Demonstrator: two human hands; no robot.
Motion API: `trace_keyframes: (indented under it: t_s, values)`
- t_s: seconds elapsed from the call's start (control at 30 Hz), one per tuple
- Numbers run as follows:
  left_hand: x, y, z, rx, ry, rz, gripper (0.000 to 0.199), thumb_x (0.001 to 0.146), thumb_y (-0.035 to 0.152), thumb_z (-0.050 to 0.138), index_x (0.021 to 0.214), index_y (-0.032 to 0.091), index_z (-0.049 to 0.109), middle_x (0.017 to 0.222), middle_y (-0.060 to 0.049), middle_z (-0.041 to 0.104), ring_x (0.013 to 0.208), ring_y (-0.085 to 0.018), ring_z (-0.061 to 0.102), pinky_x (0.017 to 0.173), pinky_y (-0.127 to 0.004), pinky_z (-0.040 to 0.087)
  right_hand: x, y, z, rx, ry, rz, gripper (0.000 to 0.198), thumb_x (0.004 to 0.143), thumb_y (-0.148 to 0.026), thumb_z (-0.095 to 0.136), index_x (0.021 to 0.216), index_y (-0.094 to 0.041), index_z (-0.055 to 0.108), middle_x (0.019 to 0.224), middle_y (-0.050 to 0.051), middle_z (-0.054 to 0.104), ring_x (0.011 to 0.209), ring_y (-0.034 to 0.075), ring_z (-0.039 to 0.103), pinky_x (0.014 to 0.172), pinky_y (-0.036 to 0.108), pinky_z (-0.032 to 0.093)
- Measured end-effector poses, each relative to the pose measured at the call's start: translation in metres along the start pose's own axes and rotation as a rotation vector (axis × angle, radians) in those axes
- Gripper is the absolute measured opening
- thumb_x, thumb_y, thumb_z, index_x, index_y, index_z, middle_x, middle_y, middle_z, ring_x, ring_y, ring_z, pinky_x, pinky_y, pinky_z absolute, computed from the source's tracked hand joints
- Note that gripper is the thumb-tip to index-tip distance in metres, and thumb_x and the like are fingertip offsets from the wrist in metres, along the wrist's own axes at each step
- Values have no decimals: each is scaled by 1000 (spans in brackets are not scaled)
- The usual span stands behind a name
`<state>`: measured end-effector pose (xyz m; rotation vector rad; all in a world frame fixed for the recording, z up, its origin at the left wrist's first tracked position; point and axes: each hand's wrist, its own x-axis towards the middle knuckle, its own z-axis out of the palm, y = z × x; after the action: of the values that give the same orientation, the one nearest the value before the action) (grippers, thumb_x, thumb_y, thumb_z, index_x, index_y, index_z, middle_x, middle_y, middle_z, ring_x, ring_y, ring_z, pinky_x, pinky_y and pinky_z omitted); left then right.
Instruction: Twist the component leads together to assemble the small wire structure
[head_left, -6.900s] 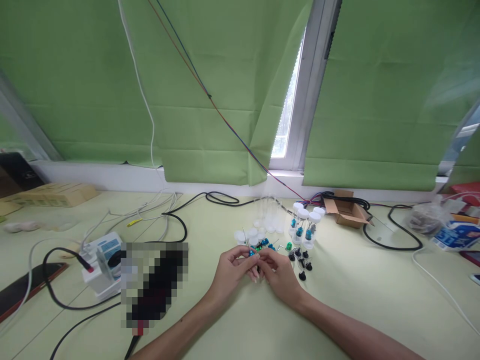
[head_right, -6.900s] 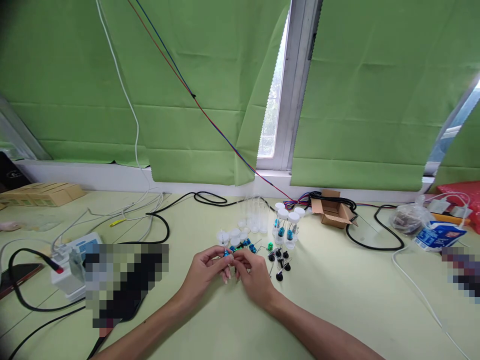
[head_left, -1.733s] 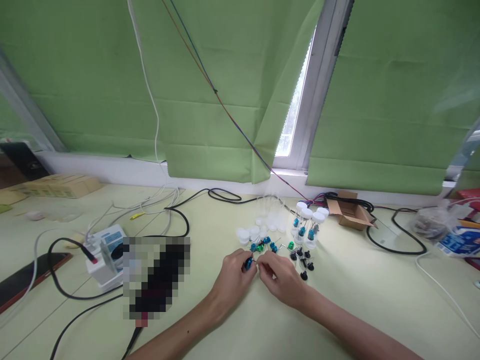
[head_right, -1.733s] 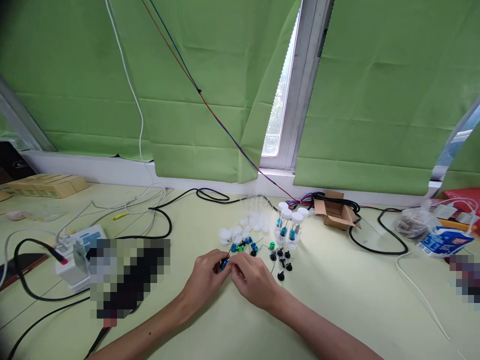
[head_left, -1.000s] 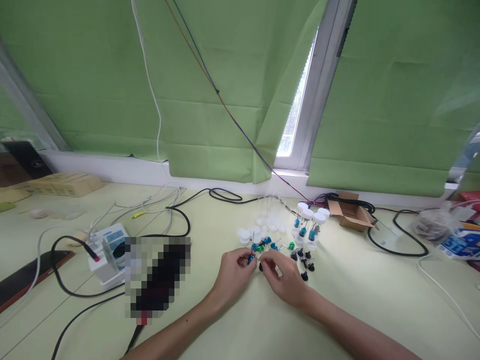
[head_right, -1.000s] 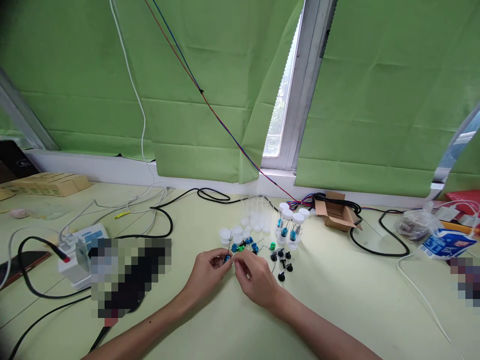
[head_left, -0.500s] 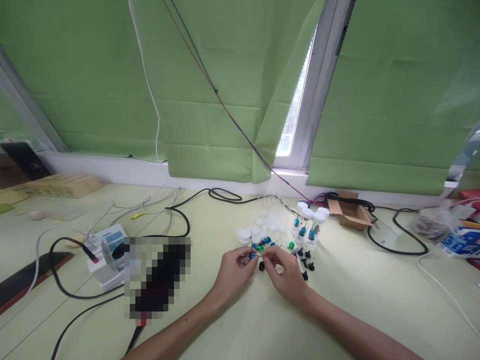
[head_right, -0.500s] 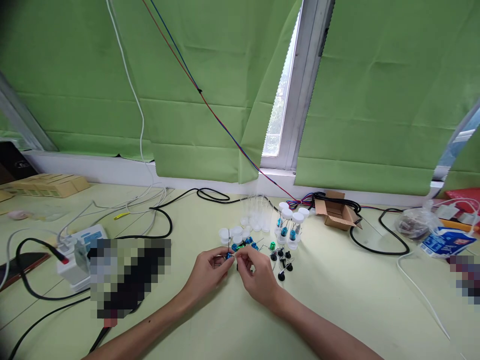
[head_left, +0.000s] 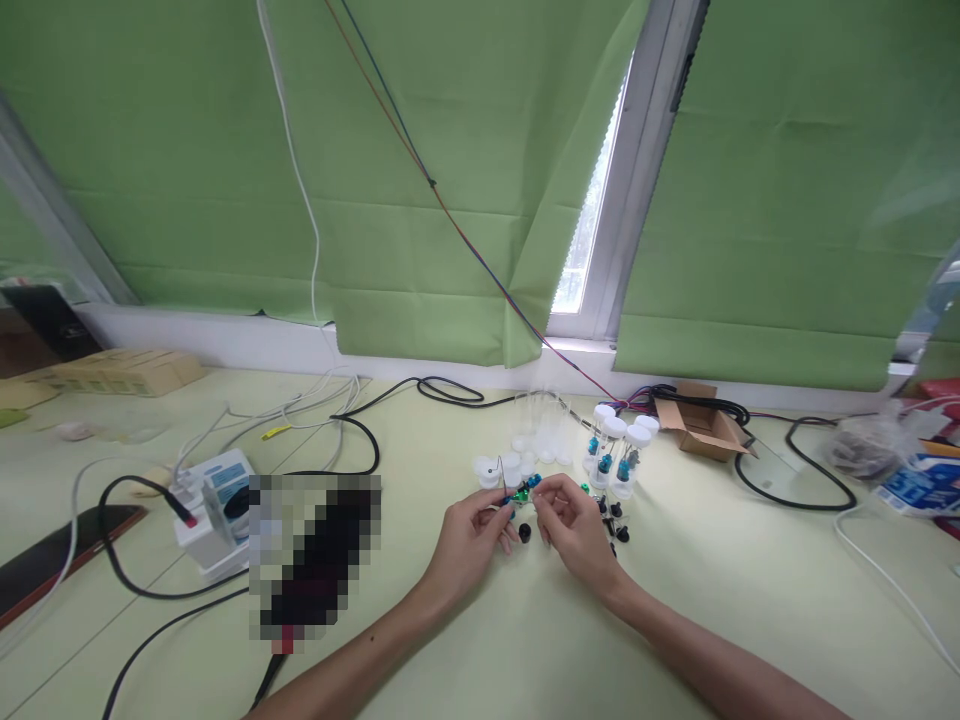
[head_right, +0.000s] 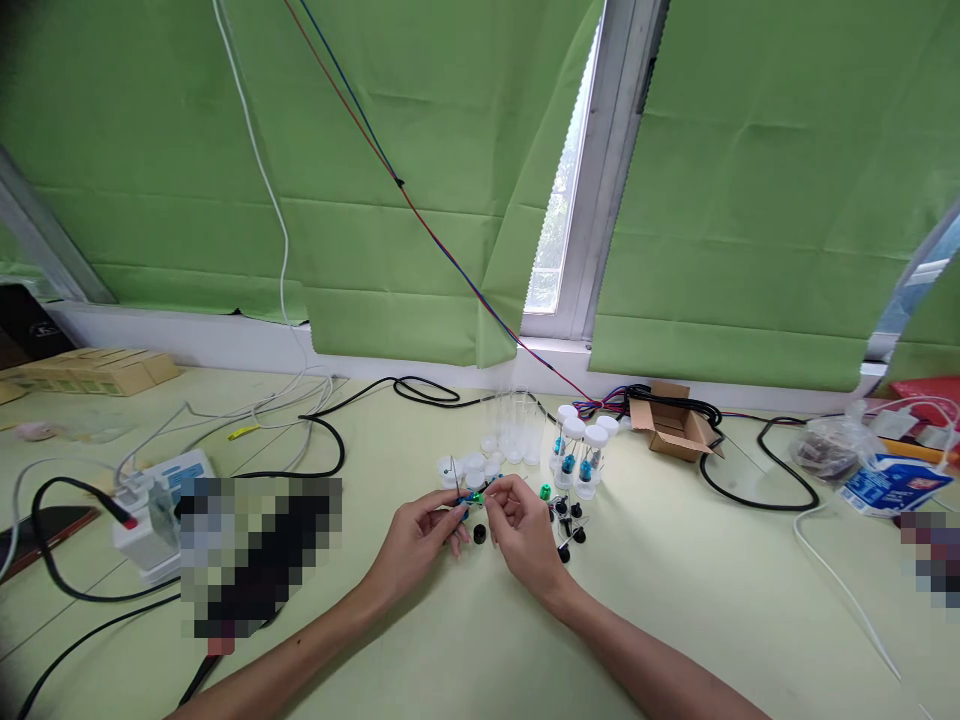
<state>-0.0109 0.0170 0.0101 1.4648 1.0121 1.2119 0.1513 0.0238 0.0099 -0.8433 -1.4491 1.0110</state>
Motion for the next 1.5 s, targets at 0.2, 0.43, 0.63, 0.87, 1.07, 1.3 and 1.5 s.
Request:
trace_keyframes:
  t_s: [0.2, 0.43, 0.63, 0.87, 1.07, 1.3, 1.5]
  values:
    - [1, 1, 0, 8, 22, 8, 32, 83, 42, 61, 98, 16, 70, 97, -9, 66, 60, -16, 64, 53, -30, 56, 5, -4, 0, 169, 24, 181, 26, 79, -41, 68, 80, -19, 53, 55, -7, 48, 37, 7, 43, 35, 19, 31]
    - [0, 0, -2, 57, 42, 68, 26, 84, 38, 61, 94, 16, 71, 92, -6, 62, 56, -13, 61, 51, -27, 53, 10, 0, -4, 378, -24, 363, 27, 73, -34, 74, 81, -19, 52, 46, -11, 46, 30, 3, 31, 33, 17, 19]
    - [-2, 0, -3, 103, 25, 135, 20, 87, 30, 59, 95, 19, 73, 87, -4, 59, 62, -13, 60, 54, -25, 52, 10, 2, -6, 489, -24, 461, 29, 68, -30, 76, 80, -19, 53, 46, -12, 46, 31, 2, 30, 33, 17, 16]
    - [-2, 0, -3, 131, 8, 155, 18, 87, 29, 59, 94, 19, 73, 88, -4, 59, 66, -13, 60, 61, -26, 54, 9, 1, -5, 647, -2, 556, 30, 63, -25, 81, 79, -18, 55, 47, -10, 46, 35, 2, 32, 33, 15, 17]
    - [-3, -2, -3, 139, 19, 166, 18, 87, 29, 59, 91, 19, 75, 84, -4, 60, 63, -13, 60, 59, -26, 51, 10, 4, -2, 797, 18, 588, 33, 61, -22, 86, 77, -16, 58, 50, -9, 47, 38, 2, 34, 34, 14, 22]
    - [-1, 0, 0, 25, 47, 110, 16, 83, 29, 63, 86, 18, 74, 78, -2, 58, 60, -14, 60, 59, -26, 52, 8, 6, -1, 954, 5, 566, 31, 62, -23, 88, 71, -12, 60, 57, -6, 52, 41, 0, 36, 34, 11, 26]
    - [-1, 2, 2, -32, 52, 27, 17, 81, 30, 65, 86, 16, 73, 69, -1, 61, 55, -14, 60, 56, -27, 52, 7, 11, 0, 984, 15, 552, 34, 60, -27, 90, 73, -11, 63, 58, -5, 53, 41, 0, 35, 34, 9, 28]
